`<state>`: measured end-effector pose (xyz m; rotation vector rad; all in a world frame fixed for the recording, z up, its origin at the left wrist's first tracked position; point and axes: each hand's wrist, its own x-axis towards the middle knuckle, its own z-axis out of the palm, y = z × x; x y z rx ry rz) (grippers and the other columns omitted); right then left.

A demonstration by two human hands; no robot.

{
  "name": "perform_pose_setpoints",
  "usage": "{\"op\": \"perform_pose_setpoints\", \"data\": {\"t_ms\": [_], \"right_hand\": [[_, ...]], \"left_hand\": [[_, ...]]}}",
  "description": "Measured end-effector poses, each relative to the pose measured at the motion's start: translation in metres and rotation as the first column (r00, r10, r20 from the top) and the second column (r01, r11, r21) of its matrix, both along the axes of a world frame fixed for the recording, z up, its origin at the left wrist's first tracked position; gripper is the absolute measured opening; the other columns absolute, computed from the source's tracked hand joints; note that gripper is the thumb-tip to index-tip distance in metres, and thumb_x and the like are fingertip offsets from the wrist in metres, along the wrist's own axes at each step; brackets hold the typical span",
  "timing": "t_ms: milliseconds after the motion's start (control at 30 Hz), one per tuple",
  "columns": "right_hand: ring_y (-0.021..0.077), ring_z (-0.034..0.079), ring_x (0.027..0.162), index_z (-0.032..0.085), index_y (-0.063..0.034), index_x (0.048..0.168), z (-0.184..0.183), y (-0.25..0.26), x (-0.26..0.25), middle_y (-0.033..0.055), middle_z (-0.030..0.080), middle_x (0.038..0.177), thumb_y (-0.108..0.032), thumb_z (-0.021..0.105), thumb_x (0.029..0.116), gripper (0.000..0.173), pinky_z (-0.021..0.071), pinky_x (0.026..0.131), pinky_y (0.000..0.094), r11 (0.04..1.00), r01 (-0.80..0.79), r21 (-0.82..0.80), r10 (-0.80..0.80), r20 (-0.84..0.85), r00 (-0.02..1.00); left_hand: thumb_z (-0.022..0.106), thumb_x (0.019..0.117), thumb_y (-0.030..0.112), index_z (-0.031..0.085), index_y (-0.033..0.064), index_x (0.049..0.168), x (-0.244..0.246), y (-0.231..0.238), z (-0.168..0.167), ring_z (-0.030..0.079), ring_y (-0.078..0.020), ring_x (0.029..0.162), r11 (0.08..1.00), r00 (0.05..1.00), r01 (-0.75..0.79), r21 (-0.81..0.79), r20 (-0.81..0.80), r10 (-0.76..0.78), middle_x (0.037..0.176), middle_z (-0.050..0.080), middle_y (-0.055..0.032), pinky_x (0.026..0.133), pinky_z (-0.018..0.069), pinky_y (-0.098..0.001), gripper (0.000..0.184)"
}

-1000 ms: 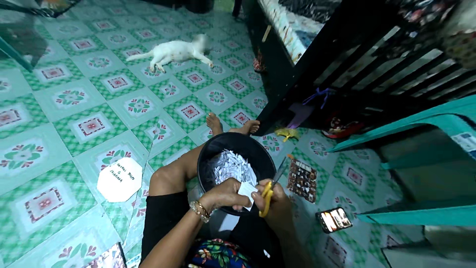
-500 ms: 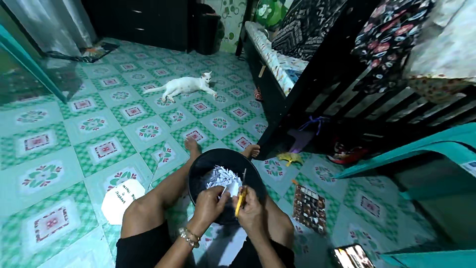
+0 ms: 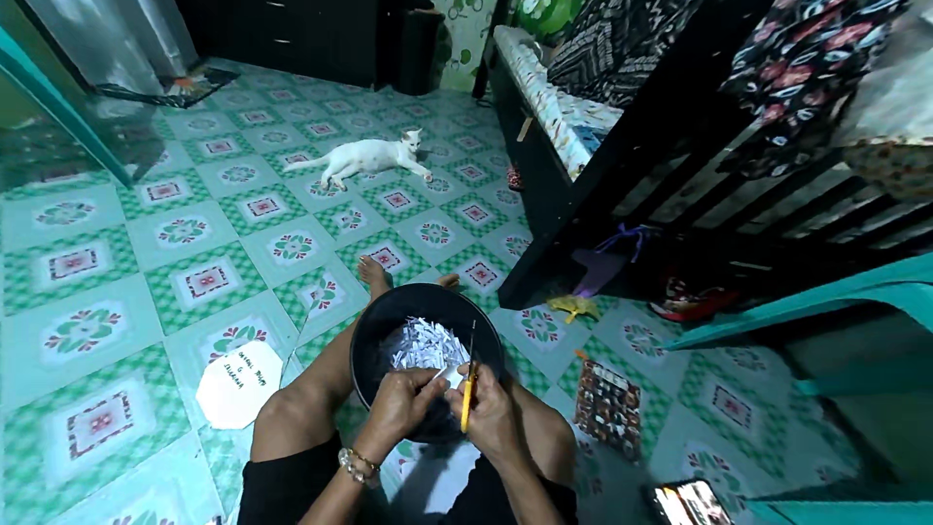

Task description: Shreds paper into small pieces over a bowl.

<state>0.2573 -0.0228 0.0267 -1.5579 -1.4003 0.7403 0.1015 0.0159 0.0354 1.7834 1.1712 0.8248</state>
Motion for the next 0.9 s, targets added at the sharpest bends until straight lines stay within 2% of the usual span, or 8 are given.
{"op": "perform_pose_setpoints", "data": {"t_ms": [100,200,300,367,433,633,733,900], "right_hand": [[0.0104,0.059,0.065,0.058,0.0104,0.124,0.002,-0.002,-0.011,0.0088,0.065,0.079,-0.007,0.072,0.0855,0.044,0.0521,0.063,0.0286,0.998,0.068,0.012,-0.068,-0.011,0.998],[0.0079,0.062,0.074,0.057,0.0106,0.126,0.001,-0.001,-0.017,0.0109,0.067,0.092,-0.008,0.071,0.0860,0.046,0.0534,0.068,0.0247,0.995,0.085,0.052,-0.082,-0.051,0.995],[0.0005,0.062,0.076,0.054,0.0137,0.124,-0.002,0.001,-0.018,0.0100,0.068,0.099,-0.003,0.070,0.0850,0.045,0.0526,0.069,0.0169,0.989,0.096,0.114,-0.073,-0.191,0.979],[-0.0010,0.066,0.076,0.052,0.0108,0.119,-0.005,0.003,-0.016,0.0027,0.070,0.094,0.001,0.066,0.0841,0.039,0.0560,0.069,0.0167,0.978,0.125,0.165,-0.061,-0.350,0.935],[-0.0009,0.067,0.071,0.051,0.0073,0.118,-0.004,0.005,-0.014,-0.0027,0.071,0.087,0.002,0.065,0.0848,0.037,0.0568,0.066,0.0176,0.979,0.126,0.159,-0.049,-0.421,0.906],[-0.0010,0.063,0.064,0.054,0.0056,0.112,0.006,0.013,-0.011,-0.0056,0.063,0.076,0.004,0.067,0.0854,0.030,0.0561,0.063,0.0177,0.992,0.086,0.095,-0.047,-0.357,0.933],[-0.0012,0.063,0.064,0.057,0.0012,0.109,0.000,0.017,-0.007,-0.0073,0.064,0.075,0.005,0.069,0.0815,0.031,0.0564,0.063,0.0181,0.993,0.027,0.113,0.010,-0.319,0.948],[-0.0032,0.062,0.062,0.059,-0.0033,0.105,-0.002,0.024,0.000,-0.0105,0.066,0.073,0.006,0.072,0.0796,0.030,0.0549,0.061,0.0165,0.986,-0.064,0.153,0.104,-0.274,0.956]], "left_hand": [[0.062,0.0997,0.018,0.077,-0.0032,0.094,-0.009,-0.005,-0.005,0.066,-0.0138,0.076,0.998,0.997,-0.050,0.035,0.056,0.048,0.085,0.072,-0.0118,0.075,0.0534,-0.0310,0.026],[0.062,0.0981,0.017,0.076,-0.0017,0.090,-0.016,-0.006,-0.008,0.060,-0.0030,0.072,0.991,0.982,-0.118,0.065,0.156,0.107,0.080,0.067,-0.0054,0.071,0.0500,-0.0194,0.025],[0.060,0.0994,0.017,0.075,-0.0041,0.090,-0.016,-0.004,-0.007,0.061,-0.0085,0.072,0.994,0.988,-0.091,0.061,0.133,0.082,0.081,0.068,-0.0094,0.071,0.0500,-0.0261,0.027],[0.058,0.1009,0.018,0.073,-0.0038,0.090,-0.016,0.000,-0.006,0.060,-0.0082,0.071,0.995,0.989,-0.088,0.041,0.127,0.082,0.081,0.068,-0.0085,0.070,0.0492,-0.0267,0.029],[0.057,0.1017,0.019,0.073,-0.0038,0.093,-0.017,0.004,-0.005,0.059,-0.0077,0.071,0.998,0.989,-0.066,0.015,0.131,0.064,0.081,0.068,-0.0083,0.070,0.0491,-0.0265,0.030],[0.059,0.1030,0.017,0.072,-0.0051,0.095,-0.017,0.009,0.002,0.059,-0.0105,0.070,0.997,0.995,0.001,-0.077,0.104,0.007,0.080,0.067,-0.0097,0.072,0.0509,-0.0298,0.027],[0.065,0.0994,0.014,0.071,-0.0029,0.090,-0.018,0.010,-0.002,0.055,-0.0080,0.063,0.998,0.994,0.022,-0.050,0.105,-0.016,0.072,0.063,-0.0055,0.065,0.0484,-0.0281,0.020],[0.072,0.0951,0.014,0.072,-0.0015,0.088,-0.018,0.014,-0.001,0.056,-0.0046,0.063,0.993,0.994,0.076,-0.088,0.079,-0.069,0.071,0.064,-0.0033,0.065,0.0486,-0.0255,0.017]]}}
